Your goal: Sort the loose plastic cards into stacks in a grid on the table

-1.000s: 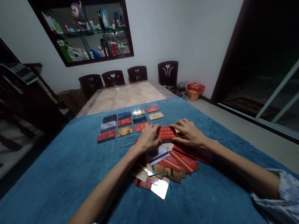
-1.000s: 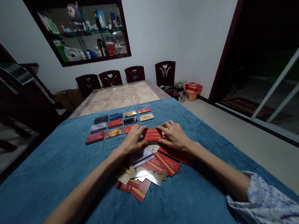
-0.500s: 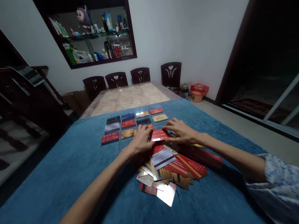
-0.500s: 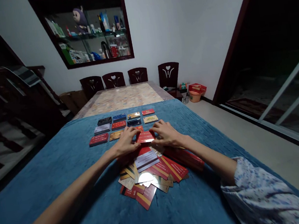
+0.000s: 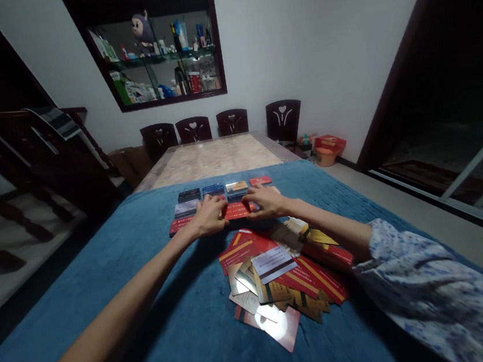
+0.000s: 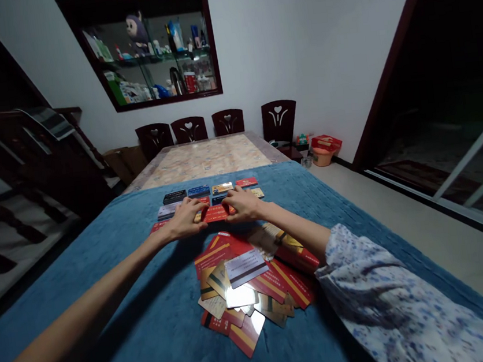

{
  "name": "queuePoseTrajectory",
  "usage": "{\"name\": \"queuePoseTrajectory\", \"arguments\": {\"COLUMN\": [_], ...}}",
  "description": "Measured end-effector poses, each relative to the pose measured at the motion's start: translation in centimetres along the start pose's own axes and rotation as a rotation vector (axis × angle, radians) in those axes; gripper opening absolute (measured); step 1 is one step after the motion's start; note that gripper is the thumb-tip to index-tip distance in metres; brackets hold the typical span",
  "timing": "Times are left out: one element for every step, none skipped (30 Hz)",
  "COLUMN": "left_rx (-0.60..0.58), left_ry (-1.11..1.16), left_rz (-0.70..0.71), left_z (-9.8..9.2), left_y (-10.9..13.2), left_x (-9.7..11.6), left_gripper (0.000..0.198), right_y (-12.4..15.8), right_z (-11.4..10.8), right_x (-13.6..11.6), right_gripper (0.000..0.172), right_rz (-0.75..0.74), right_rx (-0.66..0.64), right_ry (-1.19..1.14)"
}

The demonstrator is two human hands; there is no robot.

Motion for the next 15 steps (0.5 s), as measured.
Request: {"name": "queuePoseTrajectory", "arguments": {"left_rx": [-0.005, -0.008, -0.01, -0.011, -0.011, -0.009, -0.006, -0.006, -0.008, -0.011, -0.017, -0.024, -0.031, -0.039, -0.047], "left_ry": [-0.011, -0.024, -0.036, -0.047, -0.057, -0.065, -0.071, -0.074, -0.079, -0.084, -0.089, -0.095, -0.102, -0.109, -0.116], "left_rz": [-0.01, -0.019, -0.027, -0.032, -0.036, -0.038, -0.039, -0.042, -0.047, -0.055, -0.066, -0.08, -0.095, -0.107, -0.117], "left_z": [-0.1, -0.1, -0.2, -0.2, -0.2, -0.2, -0.3, -0.3, -0.3, -0.3, -0.3, -0.2, -0.2, -0.1, -0.1], "left_y": [-0.1, -0.3, -0.4, -0.5, -0.7, -0.8, -1.0, -1.2, -1.3, -1.5, -1.8, -2.0, -2.2, -2.5, -2.7], "left_x": [-0.6, -1.1, -1.7, -2.2, -2.7, -3.1, -3.6, -4.0, -4.3, -4.7, -5.1, -5.5, -5.9, -6.2, -6.6], "left_gripper": [0.036, 0.037, 0.038, 0.038, 0.038, 0.039, 0.04, 0.041, 0.041, 0.041, 0.042, 0.042, 0.042, 0.043, 0.043], "right_y": [-0.6, -1.1, -1.7, -2.2, -2.7, -3.3, -3.8, -4.3, -4.8, -5.4, -5.9, -6.3, -6.8, -7.3, -7.7], "right_z": [-0.1, -0.1, -0.1, -0.1, -0.1, 0.0, 0.1, 0.2, 0.4, 0.5, 0.7, 0.8, 1.0, 1.1, 1.3], "right_x": [-0.2, -0.3, -0.5, -0.6, -0.6, -0.7, -0.7, -0.7, -0.6, -0.6, -0.6, -0.5, -0.4, -0.3, -0.2], "right_gripper": [0.036, 0.036, 0.037, 0.038, 0.039, 0.04, 0.04, 0.04, 0.04, 0.041, 0.041, 0.042, 0.042, 0.042, 0.042], "right_rz": [0.008, 0.016, 0.022, 0.027, 0.033, 0.039, 0.045, 0.049, 0.053, 0.056, 0.058, 0.061, 0.067, 0.072, 0.075], "right_rx": [-0.006, -0.013, -0.02, -0.026, -0.033, -0.04, -0.045, -0.047, -0.049, -0.052, -0.055, -0.058, -0.061, -0.065, -0.069], "right_ry": [0.006, 0.012, 0.016, 0.02, 0.021, 0.022, 0.023, 0.025, 0.029, 0.035, 0.041, 0.047, 0.052, 0.055, 0.057]}}
Point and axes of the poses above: each hand's wrist, its own y-axis away from the middle knuckle, its own z-axis out of the palm, x = y × z, the point moved 9 cm from there along -y, towards the middle knuckle, and after that the axes turned 1 degree about z, right-handed, at the moved point
